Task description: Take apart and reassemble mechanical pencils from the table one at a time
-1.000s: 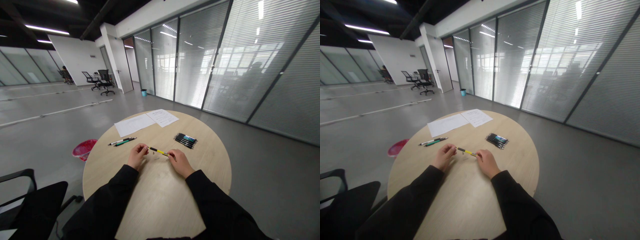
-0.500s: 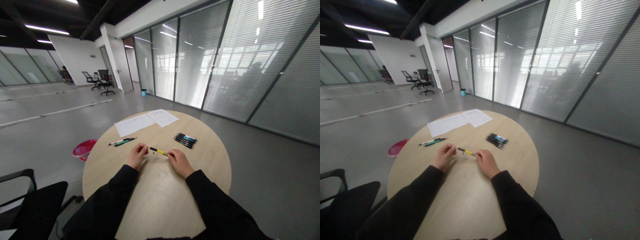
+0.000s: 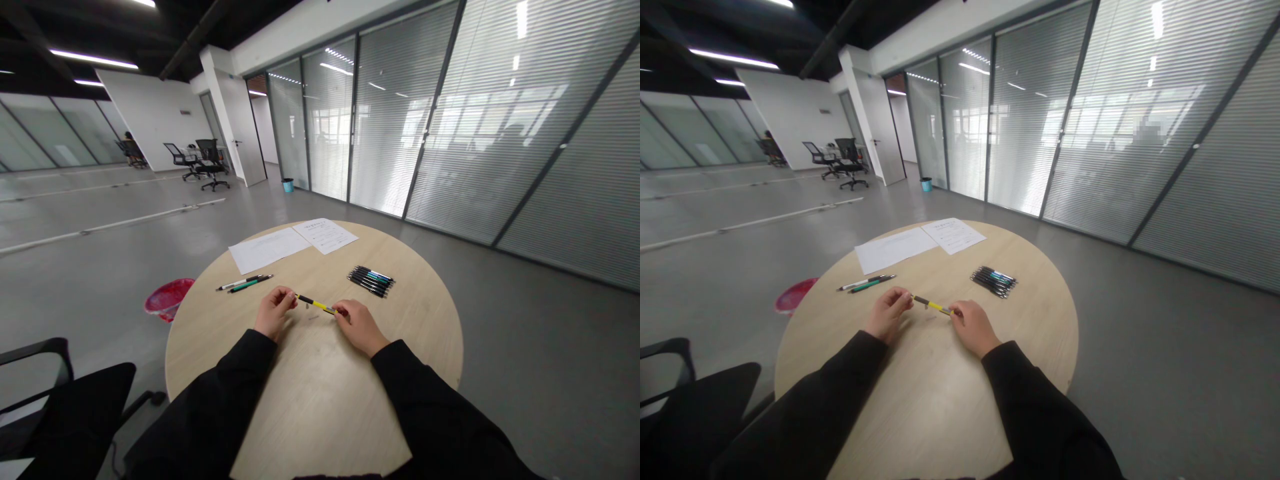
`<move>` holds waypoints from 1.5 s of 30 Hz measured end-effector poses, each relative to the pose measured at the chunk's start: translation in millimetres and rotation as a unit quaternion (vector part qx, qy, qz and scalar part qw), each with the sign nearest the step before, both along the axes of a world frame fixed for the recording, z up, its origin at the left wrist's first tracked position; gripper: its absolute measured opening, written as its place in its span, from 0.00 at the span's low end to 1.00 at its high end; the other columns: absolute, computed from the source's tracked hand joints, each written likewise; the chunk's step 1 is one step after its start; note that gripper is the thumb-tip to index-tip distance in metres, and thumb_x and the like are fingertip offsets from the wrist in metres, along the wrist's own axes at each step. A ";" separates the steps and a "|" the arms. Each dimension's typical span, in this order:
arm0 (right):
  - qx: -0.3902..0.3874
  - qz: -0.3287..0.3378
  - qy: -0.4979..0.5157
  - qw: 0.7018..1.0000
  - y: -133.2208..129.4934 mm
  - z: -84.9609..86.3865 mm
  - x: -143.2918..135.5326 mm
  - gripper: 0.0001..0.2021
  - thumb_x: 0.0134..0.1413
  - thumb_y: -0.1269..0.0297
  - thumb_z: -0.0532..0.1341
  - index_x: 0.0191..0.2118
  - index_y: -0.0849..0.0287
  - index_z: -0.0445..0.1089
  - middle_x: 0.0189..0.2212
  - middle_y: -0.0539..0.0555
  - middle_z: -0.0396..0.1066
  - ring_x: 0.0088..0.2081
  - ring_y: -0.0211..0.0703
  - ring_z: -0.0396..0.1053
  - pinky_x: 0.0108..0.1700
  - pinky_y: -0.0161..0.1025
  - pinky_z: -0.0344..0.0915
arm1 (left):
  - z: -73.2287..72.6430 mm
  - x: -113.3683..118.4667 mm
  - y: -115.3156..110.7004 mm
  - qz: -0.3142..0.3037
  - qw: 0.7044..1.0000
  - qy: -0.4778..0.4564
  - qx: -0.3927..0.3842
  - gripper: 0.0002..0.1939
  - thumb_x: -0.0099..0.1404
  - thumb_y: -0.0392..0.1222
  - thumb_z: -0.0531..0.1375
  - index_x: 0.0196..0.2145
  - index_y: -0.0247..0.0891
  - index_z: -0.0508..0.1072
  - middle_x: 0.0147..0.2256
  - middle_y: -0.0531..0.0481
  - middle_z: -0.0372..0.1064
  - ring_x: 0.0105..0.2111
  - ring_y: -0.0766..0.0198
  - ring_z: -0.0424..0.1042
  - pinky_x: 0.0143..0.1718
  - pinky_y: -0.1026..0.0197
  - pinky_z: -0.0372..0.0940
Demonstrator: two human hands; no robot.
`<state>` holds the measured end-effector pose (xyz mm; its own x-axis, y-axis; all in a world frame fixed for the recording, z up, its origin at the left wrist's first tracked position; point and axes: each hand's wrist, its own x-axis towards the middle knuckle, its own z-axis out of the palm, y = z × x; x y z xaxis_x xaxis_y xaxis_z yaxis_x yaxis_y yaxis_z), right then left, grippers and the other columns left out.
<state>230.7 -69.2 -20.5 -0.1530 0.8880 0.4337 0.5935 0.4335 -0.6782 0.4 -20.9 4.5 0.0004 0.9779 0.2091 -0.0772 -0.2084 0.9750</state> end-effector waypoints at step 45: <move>-0.004 -0.036 -0.008 0.999 2.4 -1.3 5.3 0.08 0.60 0.72 0.58 0.41 0.57 0.74 0.36 0.54 0.75 0.40 0.45 0.69 0.44 0.39 0.62 | -3.5 -0.2 -3.4 -0.068 0.972 0.212 0.068 0.14 0.62 0.50 0.62 0.37 0.36 0.73 0.31 0.49 0.73 0.29 0.63 0.71 0.33 0.61 0.66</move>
